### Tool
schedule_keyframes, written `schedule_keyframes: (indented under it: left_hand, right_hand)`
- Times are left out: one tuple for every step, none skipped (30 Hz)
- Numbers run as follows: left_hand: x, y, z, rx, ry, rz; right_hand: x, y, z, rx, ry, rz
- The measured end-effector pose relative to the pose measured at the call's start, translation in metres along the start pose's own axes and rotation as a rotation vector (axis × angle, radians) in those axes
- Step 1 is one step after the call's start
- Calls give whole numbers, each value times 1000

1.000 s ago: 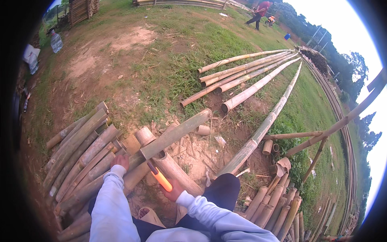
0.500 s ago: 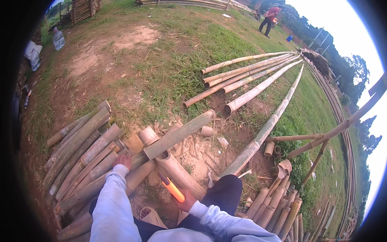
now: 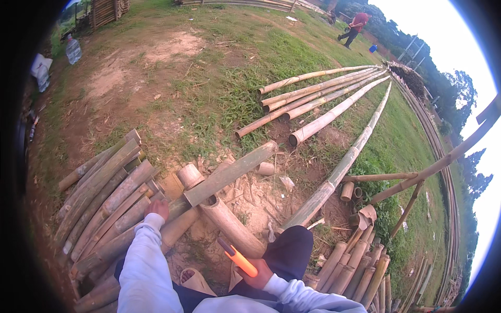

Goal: The person sits on the ground and uses a hand saw to cut bamboo poles into shorter sections. They repeatedly position each pole, saw through it, and set the cut pieces aside in a pile.

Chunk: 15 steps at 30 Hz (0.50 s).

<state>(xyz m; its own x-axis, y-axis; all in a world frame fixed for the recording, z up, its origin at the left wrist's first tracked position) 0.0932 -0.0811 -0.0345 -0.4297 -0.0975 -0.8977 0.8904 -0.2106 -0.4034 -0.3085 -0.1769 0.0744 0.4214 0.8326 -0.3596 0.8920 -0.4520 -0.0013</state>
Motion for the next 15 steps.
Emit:
schedule_keyframes:
  left_hand:
    - [3,-1,3,7,-5,-15]
    - [6,-2,9,24,5,-20]
    - [14,9,-2,41,12,-3]
    - [12,14,-7,42,27,4]
    - [13,14,-9,42,29,-2]
    - [15,15,-12,43,32,-8]
    - [13,18,-16,70,4,40]
    - [11,14,-10,75,14,26]
    - [4,9,-7,64,18,18]
    - [4,5,-8,47,17,3]
    - [9,12,-18,34,-8,22]
    - [11,12,-13,33,-10,14]
    - [12,10,-14,21,-9,1]
    - [7,6,-11,10,-2,-9]
    - [2,1,-7,-14,-1,-7]
  right_hand:
    - [15,43,13,-55,-33,-19]
    - [33,83,37,-117,-40,25]
    - [49,127,30,-81,-56,-19]
    - [57,149,8,-160,-55,28]
    - [62,148,9,-146,-132,4]
    - [58,139,12,-137,-84,9]
    - [51,123,17,-128,-36,16]
    - [43,106,24,-117,12,35]
    - [36,72,27,-34,-20,-50]
    - [27,34,23,-6,-10,-25]
    - [11,8,-17,-97,60,42]
    - [-1,-30,-16,8,8,-31]
    - [-10,-51,-25,21,-6,-13]
    - [-14,-58,-30,33,-14,10]
    - [-11,-44,-26,9,-30,13]
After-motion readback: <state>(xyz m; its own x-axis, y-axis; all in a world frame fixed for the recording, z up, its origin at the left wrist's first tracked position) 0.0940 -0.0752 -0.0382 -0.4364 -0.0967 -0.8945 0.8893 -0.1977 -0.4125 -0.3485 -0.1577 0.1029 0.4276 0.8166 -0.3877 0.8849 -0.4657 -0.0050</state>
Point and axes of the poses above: each hand's wrist, its own y-axis towards the middle knuckle, its own x-axis out of the palm, z = x × y, the point moved 6 cm from there along y, towards the middle knuckle, and after that the axes turned 13 degrees about -x, right-handed, at the moved point
